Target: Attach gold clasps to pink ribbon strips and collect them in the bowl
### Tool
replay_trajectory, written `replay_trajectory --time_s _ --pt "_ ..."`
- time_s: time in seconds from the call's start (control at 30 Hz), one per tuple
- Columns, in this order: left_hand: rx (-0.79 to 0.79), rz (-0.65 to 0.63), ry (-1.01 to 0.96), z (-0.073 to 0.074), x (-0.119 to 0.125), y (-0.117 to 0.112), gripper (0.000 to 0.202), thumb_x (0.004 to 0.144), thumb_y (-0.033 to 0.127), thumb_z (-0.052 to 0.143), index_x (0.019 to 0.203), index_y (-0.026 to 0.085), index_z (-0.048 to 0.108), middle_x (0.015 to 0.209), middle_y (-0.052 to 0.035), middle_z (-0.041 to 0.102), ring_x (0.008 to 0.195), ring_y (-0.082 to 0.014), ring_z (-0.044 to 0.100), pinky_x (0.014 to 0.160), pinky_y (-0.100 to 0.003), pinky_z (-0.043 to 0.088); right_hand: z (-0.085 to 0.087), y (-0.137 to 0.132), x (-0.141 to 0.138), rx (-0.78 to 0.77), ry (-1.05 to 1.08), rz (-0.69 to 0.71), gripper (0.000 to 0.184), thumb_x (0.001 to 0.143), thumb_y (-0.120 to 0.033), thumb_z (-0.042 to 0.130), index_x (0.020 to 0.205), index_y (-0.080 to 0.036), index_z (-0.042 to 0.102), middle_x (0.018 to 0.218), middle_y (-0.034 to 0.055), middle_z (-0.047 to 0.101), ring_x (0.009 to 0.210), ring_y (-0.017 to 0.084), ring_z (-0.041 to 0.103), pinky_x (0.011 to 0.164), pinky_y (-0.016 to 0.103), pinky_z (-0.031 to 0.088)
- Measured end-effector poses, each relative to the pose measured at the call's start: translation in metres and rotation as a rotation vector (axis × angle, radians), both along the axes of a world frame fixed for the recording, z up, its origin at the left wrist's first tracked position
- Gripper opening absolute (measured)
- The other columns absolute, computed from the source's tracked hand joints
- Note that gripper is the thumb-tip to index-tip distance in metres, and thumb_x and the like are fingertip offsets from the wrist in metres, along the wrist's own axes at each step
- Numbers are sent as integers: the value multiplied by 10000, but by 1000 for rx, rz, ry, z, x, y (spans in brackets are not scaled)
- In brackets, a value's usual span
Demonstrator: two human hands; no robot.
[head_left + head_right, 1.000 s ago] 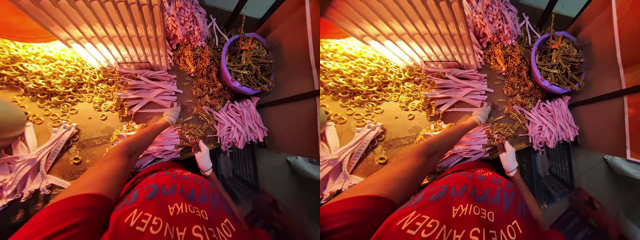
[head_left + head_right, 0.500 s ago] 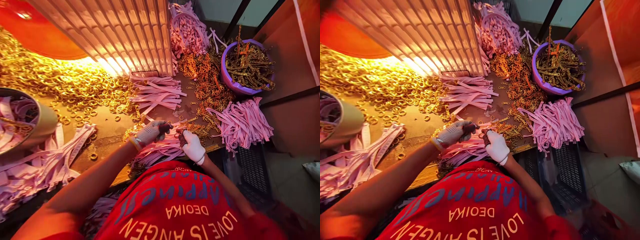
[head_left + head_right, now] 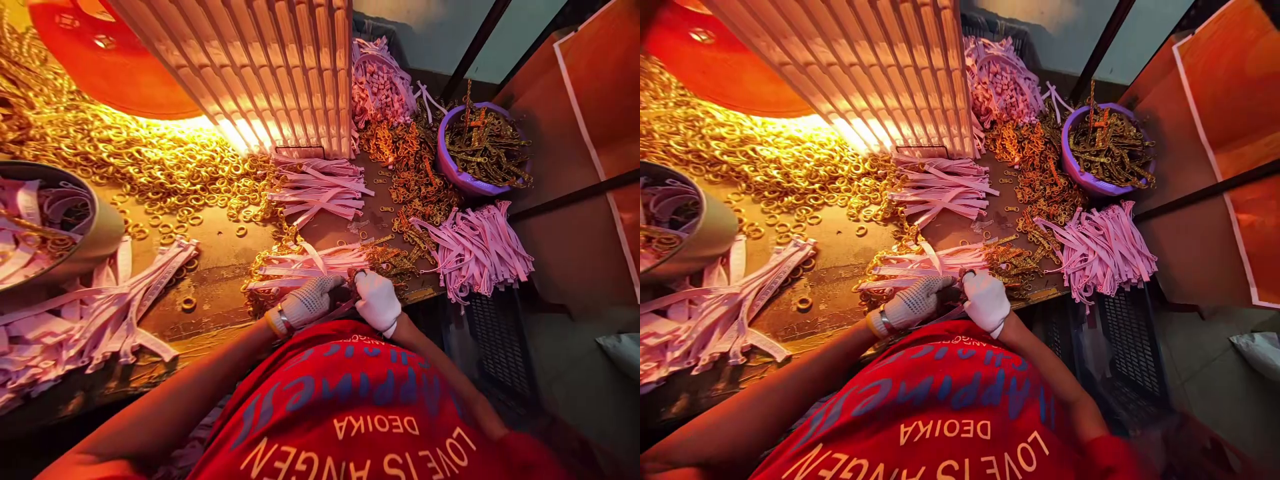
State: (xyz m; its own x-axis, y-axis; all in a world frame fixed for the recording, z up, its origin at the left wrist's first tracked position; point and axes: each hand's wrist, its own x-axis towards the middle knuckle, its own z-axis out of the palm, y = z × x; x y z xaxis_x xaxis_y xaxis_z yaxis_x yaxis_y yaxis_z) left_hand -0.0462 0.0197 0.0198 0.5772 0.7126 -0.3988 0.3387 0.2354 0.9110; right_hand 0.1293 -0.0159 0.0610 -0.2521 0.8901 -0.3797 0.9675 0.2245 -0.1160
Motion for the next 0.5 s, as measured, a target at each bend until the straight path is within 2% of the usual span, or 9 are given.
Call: replay_trajectory --time_s 0.07,0.13,0.27,0.4,0.5 --pt "-123 42 -24 -5 -3 -5 260 799 441 652 710 197 629 492 6 502 451 -137 413 420 -235 279 5 0 3 -37 77 4 339 871 -110 477 1193 -128 585 1098 151 681 989 248 649 822 310 482" --pt "-129 78 -23 -7 -4 -8 298 797 465 667 696 190 619 491 13 490 445 -123 382 419 -228 244 11 2 5 -122 116 22 398 880 -140 507 1275 -125 542 1102 146 699 992 245 672 835 304 492" --pt "64 58 -2 -3 -3 -14 258 775 417 693 693 181 627 643 -33 631 588 -156 501 534 -235 383 11 5 4 -257 34 -38 379 875 -174 536 1253 -147 527 1029 139 741 913 264 730 745 307 512" --pt "171 -1 73 1 -1 -22 186 812 337 618 708 184 637 714 -57 678 656 -192 564 601 -262 431 -2 -3 -1 -214 24 26 269 894 -231 511 1138 -133 569 969 158 750 887 295 744 711 333 524" --pt "204 -71 132 0 0 -24 129 796 250 575 727 194 668 748 -63 709 683 -210 602 650 -283 449 -8 -14 -3 -174 10 92 275 902 -278 506 1105 -116 593 956 178 745 896 313 741 733 353 532"
